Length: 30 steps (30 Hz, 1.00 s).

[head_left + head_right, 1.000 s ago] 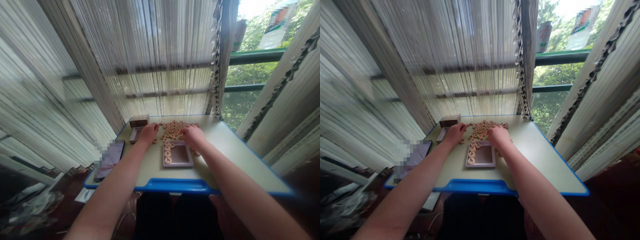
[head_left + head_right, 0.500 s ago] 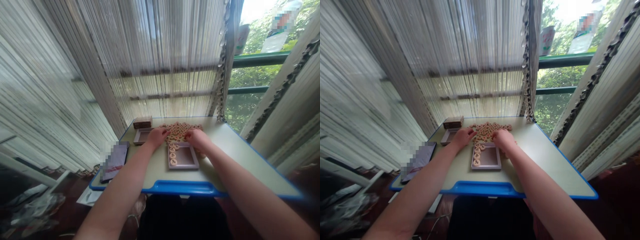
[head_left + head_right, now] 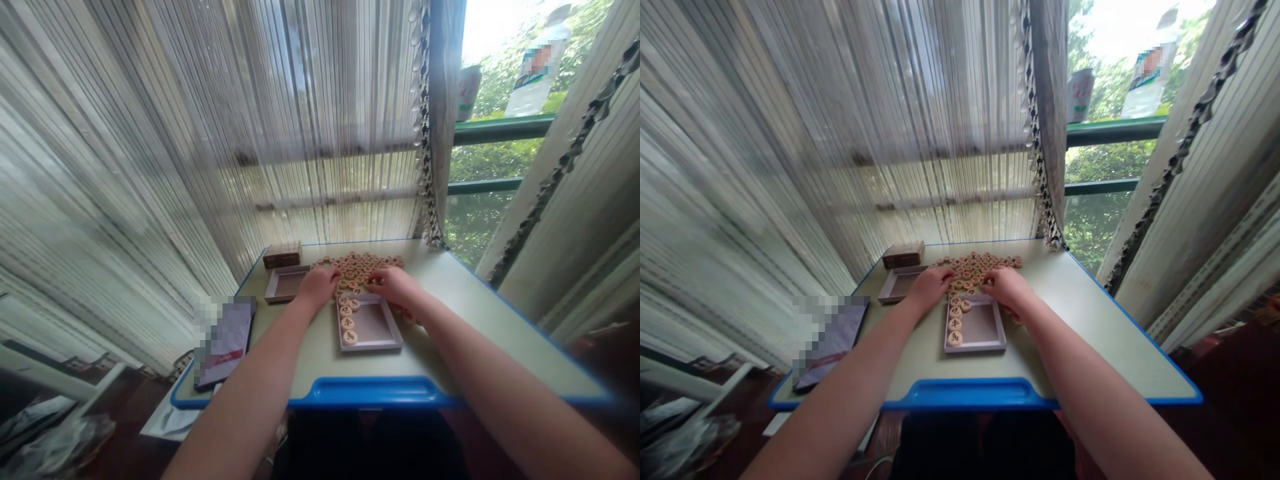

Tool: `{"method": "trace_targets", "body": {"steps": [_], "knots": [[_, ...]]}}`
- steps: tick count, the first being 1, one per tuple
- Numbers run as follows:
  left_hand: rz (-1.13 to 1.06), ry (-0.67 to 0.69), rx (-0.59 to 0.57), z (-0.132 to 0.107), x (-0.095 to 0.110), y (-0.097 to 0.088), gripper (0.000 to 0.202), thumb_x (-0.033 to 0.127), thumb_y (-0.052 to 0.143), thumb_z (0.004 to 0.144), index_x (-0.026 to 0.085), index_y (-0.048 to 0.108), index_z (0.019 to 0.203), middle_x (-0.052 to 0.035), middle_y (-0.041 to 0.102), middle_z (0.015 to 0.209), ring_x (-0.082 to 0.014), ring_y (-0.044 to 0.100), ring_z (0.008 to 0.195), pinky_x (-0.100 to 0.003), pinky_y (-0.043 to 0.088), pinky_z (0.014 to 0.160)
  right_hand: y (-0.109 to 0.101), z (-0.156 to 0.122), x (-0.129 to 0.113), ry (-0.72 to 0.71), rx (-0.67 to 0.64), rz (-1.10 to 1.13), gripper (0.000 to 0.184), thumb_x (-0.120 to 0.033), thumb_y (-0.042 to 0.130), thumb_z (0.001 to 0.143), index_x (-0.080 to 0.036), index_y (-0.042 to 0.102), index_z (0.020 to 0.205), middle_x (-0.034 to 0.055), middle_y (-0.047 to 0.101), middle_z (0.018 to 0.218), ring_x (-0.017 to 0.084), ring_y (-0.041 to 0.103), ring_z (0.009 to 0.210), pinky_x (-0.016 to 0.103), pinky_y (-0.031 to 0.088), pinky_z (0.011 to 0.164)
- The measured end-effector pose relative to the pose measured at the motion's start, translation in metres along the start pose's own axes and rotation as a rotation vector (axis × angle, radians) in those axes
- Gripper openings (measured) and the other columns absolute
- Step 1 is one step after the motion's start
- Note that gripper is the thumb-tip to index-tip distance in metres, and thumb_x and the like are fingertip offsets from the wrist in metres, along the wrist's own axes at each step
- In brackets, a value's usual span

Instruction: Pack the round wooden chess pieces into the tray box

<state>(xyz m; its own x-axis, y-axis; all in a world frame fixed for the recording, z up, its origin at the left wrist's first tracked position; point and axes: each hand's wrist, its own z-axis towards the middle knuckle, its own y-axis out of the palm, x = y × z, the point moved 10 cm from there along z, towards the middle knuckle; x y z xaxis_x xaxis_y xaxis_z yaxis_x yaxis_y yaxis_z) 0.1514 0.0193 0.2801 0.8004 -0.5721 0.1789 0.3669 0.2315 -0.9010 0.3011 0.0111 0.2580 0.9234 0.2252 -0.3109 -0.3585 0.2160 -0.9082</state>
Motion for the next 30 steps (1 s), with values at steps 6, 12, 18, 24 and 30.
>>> {"method": "trace_targets", "body": {"steps": [6,12,18,24,30], "knots": [[0.005,0.007,0.021,-0.001,-0.001,0.0,0.022,0.021,0.046,0.083,0.019,0.066,0.091,-0.0061,0.068,0.091,-0.0182,0.06,0.088,-0.03,0.046,0.082,0.001,0.002,0.009,0.044,0.013,0.061,0.024,-0.039,0.053,0.077,-0.023,0.071,0.08,0.0039,0.066,0.086,0.016,0.058,0.076,0.024,0.041,0.064],[0.002,-0.041,0.009,-0.002,-0.01,0.006,0.022,0.021,0.048,0.08,0.02,0.067,0.091,-0.0048,0.069,0.091,-0.0175,0.061,0.084,-0.027,0.046,0.078,0.0,0.003,0.012,0.039,0.013,0.045,0.018,-0.031,0.055,0.074,-0.023,0.071,0.08,0.0027,0.067,0.085,0.016,0.057,0.078,0.024,0.04,0.068],[0.001,-0.055,0.002,-0.002,-0.009,0.004,0.022,0.021,0.049,0.08,0.02,0.067,0.091,-0.0046,0.069,0.093,-0.0176,0.061,0.086,-0.028,0.046,0.079,-0.007,0.002,0.01,0.045,0.068,0.007,0.018,-0.029,0.054,0.074,-0.02,0.069,0.077,0.0042,0.067,0.085,0.016,0.057,0.078,0.024,0.04,0.069],[-0.043,-0.063,0.075,0.001,-0.01,-0.001,0.028,0.012,0.043,0.082,0.019,0.064,0.099,-0.0052,0.067,0.101,-0.017,0.059,0.096,-0.028,0.044,0.09,-0.001,0.002,0.01,0.011,0.035,0.009,0.02,-0.032,0.053,0.076,-0.021,0.07,0.078,0.004,0.066,0.086,0.017,0.056,0.079,0.025,0.04,0.072],[-0.049,-0.045,0.07,0.001,-0.011,0.002,0.031,0.006,0.042,0.078,0.018,0.066,0.093,-0.0046,0.067,0.1,-0.0168,0.059,0.096,-0.028,0.044,0.09,-0.001,0.002,0.01,-0.001,0.054,-0.014,0.021,-0.029,0.051,0.076,-0.02,0.07,0.077,0.0046,0.066,0.084,0.018,0.055,0.081,0.026,0.04,0.074]]}}
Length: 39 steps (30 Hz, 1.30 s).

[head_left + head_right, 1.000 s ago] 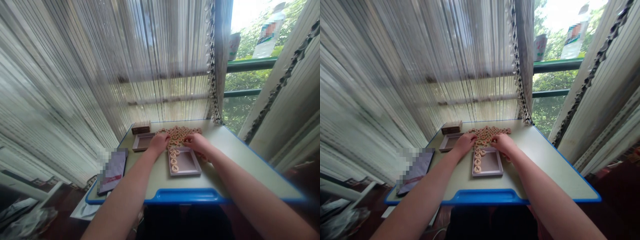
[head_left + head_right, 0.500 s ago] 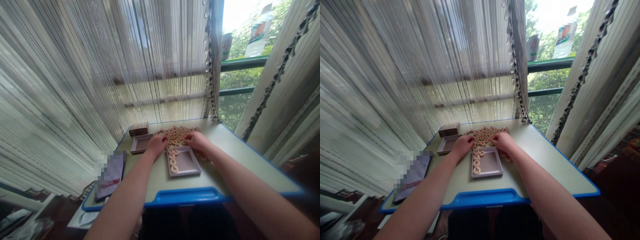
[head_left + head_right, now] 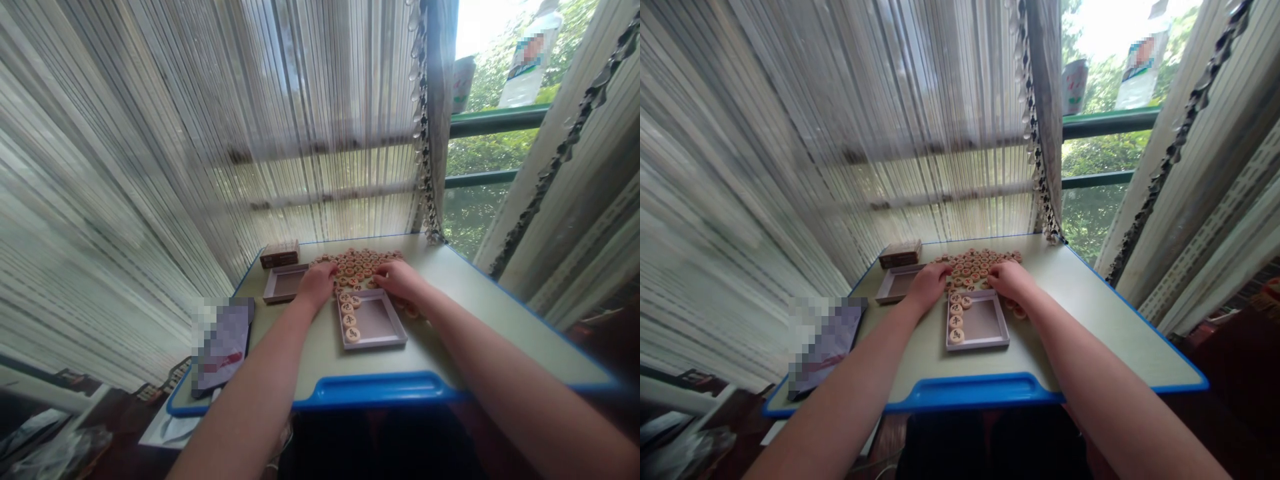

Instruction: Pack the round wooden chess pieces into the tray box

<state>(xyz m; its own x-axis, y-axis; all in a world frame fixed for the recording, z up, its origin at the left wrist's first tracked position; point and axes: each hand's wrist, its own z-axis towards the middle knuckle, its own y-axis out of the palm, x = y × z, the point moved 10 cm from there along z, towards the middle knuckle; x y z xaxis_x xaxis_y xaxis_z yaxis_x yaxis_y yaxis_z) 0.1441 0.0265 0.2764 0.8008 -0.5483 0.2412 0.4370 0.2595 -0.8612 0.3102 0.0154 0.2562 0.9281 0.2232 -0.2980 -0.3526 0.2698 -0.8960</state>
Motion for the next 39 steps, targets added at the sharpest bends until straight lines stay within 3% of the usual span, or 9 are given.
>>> {"method": "trace_targets", "body": {"steps": [6,13,18,27,34,39], "knots": [[0.038,-0.002,-0.03,-0.002,0.002,0.0,0.031,0.009,0.042,0.078,0.019,0.067,0.095,-0.005,0.067,0.1,-0.0169,0.058,0.096,-0.028,0.044,0.089,0.0,-0.001,-0.007,-0.05,-0.008,-0.014,0.023,-0.03,0.049,0.079,-0.02,0.07,0.076,0.0056,0.065,0.087,0.018,0.055,0.083,0.027,0.04,0.078],[0.19,-0.064,-0.117,-0.004,-0.006,0.0,0.023,0.023,0.05,0.074,0.022,0.072,0.078,-0.0058,0.068,0.083,-0.0208,0.057,0.087,-0.03,0.045,0.084,-0.004,-0.001,-0.006,-0.009,0.008,-0.056,0.024,-0.034,0.05,0.079,-0.021,0.07,0.076,0.0059,0.065,0.089,0.021,0.052,0.089,0.03,0.038,0.083],[0.177,-0.051,-0.219,-0.005,-0.008,0.004,0.025,0.026,0.051,0.074,0.026,0.073,0.086,-0.0044,0.069,0.087,-0.0226,0.057,0.089,-0.031,0.045,0.082,-0.001,-0.002,-0.015,-0.074,-0.024,0.015,0.017,-0.028,0.056,0.074,-0.022,0.071,0.08,0.0036,0.066,0.092,0.02,0.053,0.093,0.03,0.037,0.088],[0.177,-0.052,-0.255,-0.008,-0.002,0.005,0.034,0.051,0.055,0.075,0.025,0.071,0.089,-0.0067,0.068,0.09,-0.0242,0.058,0.088,-0.032,0.045,0.077,-0.001,0.002,0.004,0.037,-0.007,0.03,0.016,-0.035,0.06,0.072,-0.022,0.068,0.073,0.0024,0.067,0.082,0.021,0.054,0.087,0.03,0.04,0.078],[0.203,-0.037,-0.25,-0.008,-0.001,0.007,0.029,0.042,0.052,0.08,0.024,0.069,0.095,-0.0059,0.067,0.095,-0.0226,0.057,0.091,-0.031,0.044,0.08,0.003,0.006,0.03,0.135,0.03,0.073,0.021,-0.036,0.055,0.076,-0.02,0.069,0.081,0.0031,0.067,0.077,0.018,0.058,0.078,0.026,0.042,0.072],[0.234,-0.029,-0.186,-0.005,-0.001,0.002,0.028,0.034,0.045,0.085,0.022,0.067,0.098,-0.006,0.066,0.1,-0.0203,0.057,0.096,-0.03,0.043,0.086,0.0,0.005,0.028,0.135,0.018,-0.017,0.026,-0.037,0.05,0.079,-0.021,0.07,0.086,0.006,0.067,0.092,0.021,0.056,0.093,0.029,0.04,0.083]]}}
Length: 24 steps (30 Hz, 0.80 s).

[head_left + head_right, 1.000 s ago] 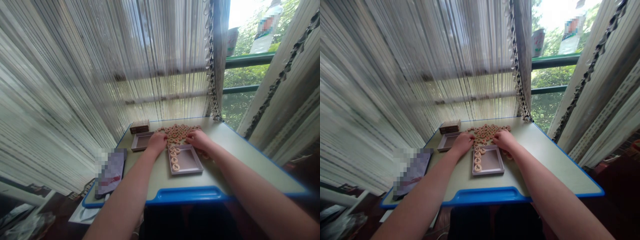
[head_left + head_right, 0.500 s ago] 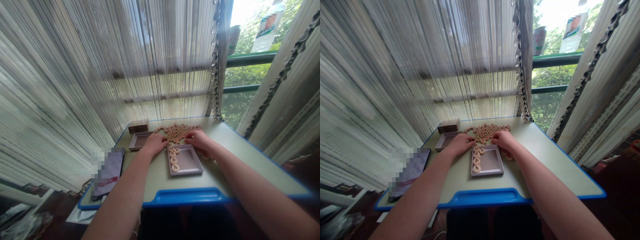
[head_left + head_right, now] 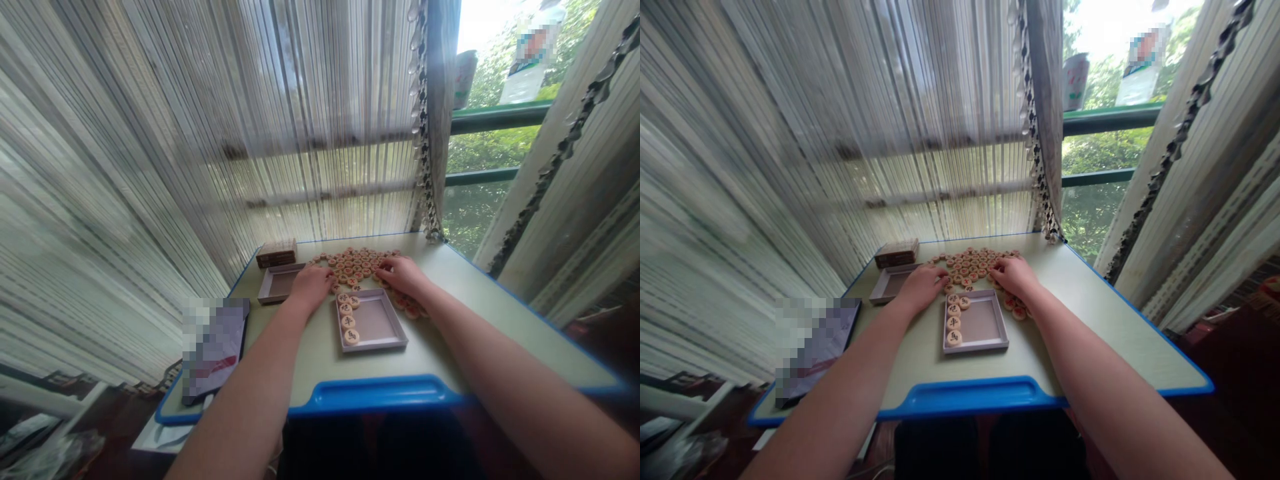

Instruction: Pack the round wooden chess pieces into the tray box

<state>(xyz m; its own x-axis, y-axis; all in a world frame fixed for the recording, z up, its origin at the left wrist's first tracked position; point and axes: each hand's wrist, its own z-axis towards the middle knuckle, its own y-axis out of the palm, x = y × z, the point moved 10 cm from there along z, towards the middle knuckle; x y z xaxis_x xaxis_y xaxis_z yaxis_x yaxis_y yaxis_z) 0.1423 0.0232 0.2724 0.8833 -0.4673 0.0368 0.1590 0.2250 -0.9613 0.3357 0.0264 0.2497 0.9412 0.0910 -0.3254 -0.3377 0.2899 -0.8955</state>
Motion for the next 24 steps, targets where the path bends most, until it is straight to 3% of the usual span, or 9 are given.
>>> {"method": "trace_targets", "body": {"steps": [4,6,8,11,15,20,24], "knots": [[-0.021,-0.041,0.045,0.001,-0.003,-0.003,0.032,0.031,0.04,0.088,0.019,0.064,0.105,-0.0085,0.064,0.107,-0.0215,0.055,0.102,-0.032,0.042,0.091,-0.007,-0.004,0.024,0.215,0.003,-0.106,0.039,-0.043,0.044,0.08,-0.024,0.065,0.108,0.0118,0.057,0.118,0.03,0.048,0.109,0.038,0.039,0.087],[-0.086,-0.017,0.051,0.002,0.001,-0.002,0.035,0.03,0.037,0.089,0.017,0.06,0.112,-0.0099,0.06,0.115,-0.0205,0.053,0.108,-0.031,0.04,0.094,-0.007,-0.007,0.041,0.347,-0.029,-0.153,0.048,-0.045,0.038,0.083,-0.021,0.059,0.117,0.0161,0.055,0.119,0.034,0.048,0.109,0.041,0.04,0.085],[-0.169,0.041,0.026,0.002,0.009,0.001,0.035,0.027,0.037,0.089,0.017,0.059,0.114,-0.0084,0.059,0.118,-0.0179,0.054,0.108,-0.028,0.04,0.096,-0.002,-0.007,0.05,0.392,-0.092,-0.18,0.051,-0.046,0.034,0.084,-0.016,0.06,0.116,0.0189,0.057,0.114,0.034,0.051,0.107,0.041,0.04,0.084],[-0.246,0.115,-0.009,0.003,0.02,0.005,0.032,0.02,0.039,0.087,0.02,0.063,0.108,-0.0046,0.062,0.116,-0.0154,0.057,0.105,-0.025,0.041,0.095,0.004,-0.004,0.042,0.315,-0.164,-0.18,0.046,-0.043,0.038,0.083,-0.013,0.067,0.102,0.018,0.063,0.104,0.029,0.056,0.1,0.036,0.041,0.082],[-0.262,0.109,-0.069,0.004,0.018,0.014,0.036,0.011,0.043,0.081,0.022,0.065,0.106,-0.0037,0.065,0.112,-0.0159,0.059,0.102,-0.025,0.043,0.092,0.004,-0.003,0.024,0.228,-0.158,-0.083,0.035,-0.034,0.042,0.081,-0.015,0.07,0.092,0.0131,0.068,0.097,0.023,0.061,0.091,0.028,0.043,0.076],[-0.266,0.102,-0.083,0.006,0.014,0.017,0.041,0.004,0.042,0.075,0.021,0.068,0.103,-0.0039,0.067,0.105,-0.0165,0.061,0.097,-0.025,0.047,0.086,-0.001,-0.003,0.017,0.207,-0.124,-0.039,0.032,-0.028,0.043,0.079,-0.016,0.068,0.095,0.0106,0.068,0.099,0.02,0.061,0.09,0.023,0.043,0.072],[-0.298,0.109,-0.024,0.006,0.015,0.01,0.046,0.0,0.042,0.071,0.022,0.068,0.102,-0.0024,0.066,0.109,-0.0156,0.059,0.1,-0.025,0.045,0.09,-0.007,-0.001,0.018,0.203,-0.027,0.001,0.034,-0.022,0.045,0.077,-0.014,0.066,0.102,0.0125,0.065,0.106,0.021,0.059,0.097,0.024,0.043,0.08]]}}
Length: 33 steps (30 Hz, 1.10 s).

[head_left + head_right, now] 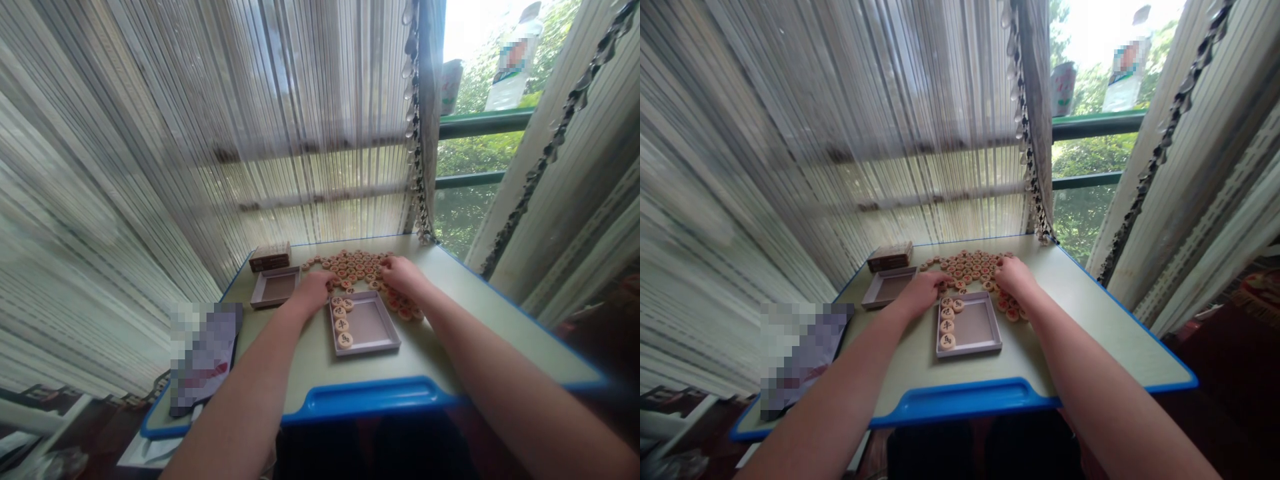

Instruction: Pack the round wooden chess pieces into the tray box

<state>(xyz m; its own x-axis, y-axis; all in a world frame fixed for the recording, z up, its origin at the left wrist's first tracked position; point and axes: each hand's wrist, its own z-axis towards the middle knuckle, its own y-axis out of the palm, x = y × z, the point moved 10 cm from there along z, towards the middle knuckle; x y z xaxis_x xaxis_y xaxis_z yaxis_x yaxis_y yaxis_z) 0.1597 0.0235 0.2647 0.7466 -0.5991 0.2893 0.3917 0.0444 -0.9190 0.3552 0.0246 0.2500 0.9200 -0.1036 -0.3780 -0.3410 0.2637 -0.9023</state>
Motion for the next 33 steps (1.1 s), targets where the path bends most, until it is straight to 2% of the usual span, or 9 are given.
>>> {"method": "trace_targets", "body": {"steps": [4,7,11,15,19,25,30,33], "knots": [[-0.018,0.003,0.024,0.0,0.002,-0.002,0.043,0.001,0.045,0.069,0.021,0.068,0.098,-0.0022,0.066,0.108,-0.0154,0.059,0.1,-0.025,0.043,0.092,0.0,0.001,-0.004,-0.03,0.049,0.058,0.035,-0.018,0.044,0.078,-0.014,0.066,0.105,0.0115,0.064,0.11,0.021,0.057,0.105,0.024,0.04,0.089],[-0.027,0.008,0.019,0.0,0.002,0.0,0.04,0.002,0.045,0.07,0.02,0.069,0.096,-0.0024,0.066,0.106,-0.0151,0.06,0.098,-0.024,0.044,0.091,0.003,0.001,-0.007,-0.055,0.033,0.078,0.036,-0.017,0.043,0.078,-0.016,0.067,0.106,0.0079,0.066,0.109,0.02,0.057,0.105,0.023,0.04,0.09],[-0.022,0.008,0.034,0.0,0.001,-0.002,0.041,0.0,0.043,0.07,0.019,0.069,0.094,-0.0024,0.067,0.105,-0.0145,0.06,0.098,-0.024,0.044,0.091,0.0,0.001,-0.006,-0.051,0.037,0.1,0.036,-0.016,0.044,0.077,-0.016,0.068,0.102,0.0073,0.067,0.106,0.02,0.059,0.102,0.024,0.042,0.088],[-0.04,0.033,0.054,-0.001,0.006,-0.006,0.04,0.0,0.044,0.069,0.02,0.071,0.09,-0.0012,0.067,0.103,-0.0138,0.06,0.097,-0.024,0.045,0.09,-0.006,-0.007,-0.024,-0.173,0.046,0.189,0.031,-0.015,0.046,0.074,-0.018,0.071,0.093,0.0052,0.068,0.1,0.018,0.06,0.096,0.023,0.043,0.086],[-0.051,0.015,0.025,-0.002,0.009,-0.007,0.036,0.0,0.046,0.065,0.021,0.073,0.075,0.0003,0.068,0.102,-0.0144,0.061,0.095,-0.025,0.046,0.089,0.004,-0.019,-0.049,-0.318,-0.089,0.278,0.029,-0.011,0.048,0.069,-0.02,0.073,0.081,0.0016,0.07,0.089,0.015,0.061,0.084,0.02,0.044,0.078],[-0.077,0.031,-0.016,-0.003,0.014,-0.006,0.035,0.0,0.045,0.06,0.021,0.073,0.064,0.0008,0.068,0.102,-0.0145,0.061,0.094,-0.025,0.046,0.088,0.021,-0.028,-0.053,-0.275,-0.304,0.251,0.033,-0.007,0.046,0.062,-0.02,0.073,0.076,-0.0002,0.069,0.075,0.012,0.058,0.062,0.018,0.043,0.058],[-0.067,0.085,-0.003,-0.003,0.018,-0.007,0.035,0.0,0.044,0.057,0.021,0.071,0.059,0.002,0.069,0.099,-0.0154,0.058,0.098,-0.027,0.044,0.091,0.02,-0.034,-0.059,-0.326,-0.352,0.242,0.035,-0.007,0.045,0.061,-0.02,0.073,0.077,-0.0007,0.068,0.072,0.01,0.056,0.057,0.017,0.041,0.053],[-0.064,0.119,-0.015,-0.002,0.021,-0.006,0.035,0.0,0.043,0.056,0.021,0.07,0.056,0.0023,0.069,0.096,-0.0153,0.057,0.097,-0.027,0.044,0.09,0.021,-0.039,-0.065,-0.385,-0.375,0.243,0.034,-0.008,0.045,0.061,-0.02,0.072,0.078,-0.0006,0.069,0.076,0.011,0.058,0.063,0.017,0.042,0.057]]}}
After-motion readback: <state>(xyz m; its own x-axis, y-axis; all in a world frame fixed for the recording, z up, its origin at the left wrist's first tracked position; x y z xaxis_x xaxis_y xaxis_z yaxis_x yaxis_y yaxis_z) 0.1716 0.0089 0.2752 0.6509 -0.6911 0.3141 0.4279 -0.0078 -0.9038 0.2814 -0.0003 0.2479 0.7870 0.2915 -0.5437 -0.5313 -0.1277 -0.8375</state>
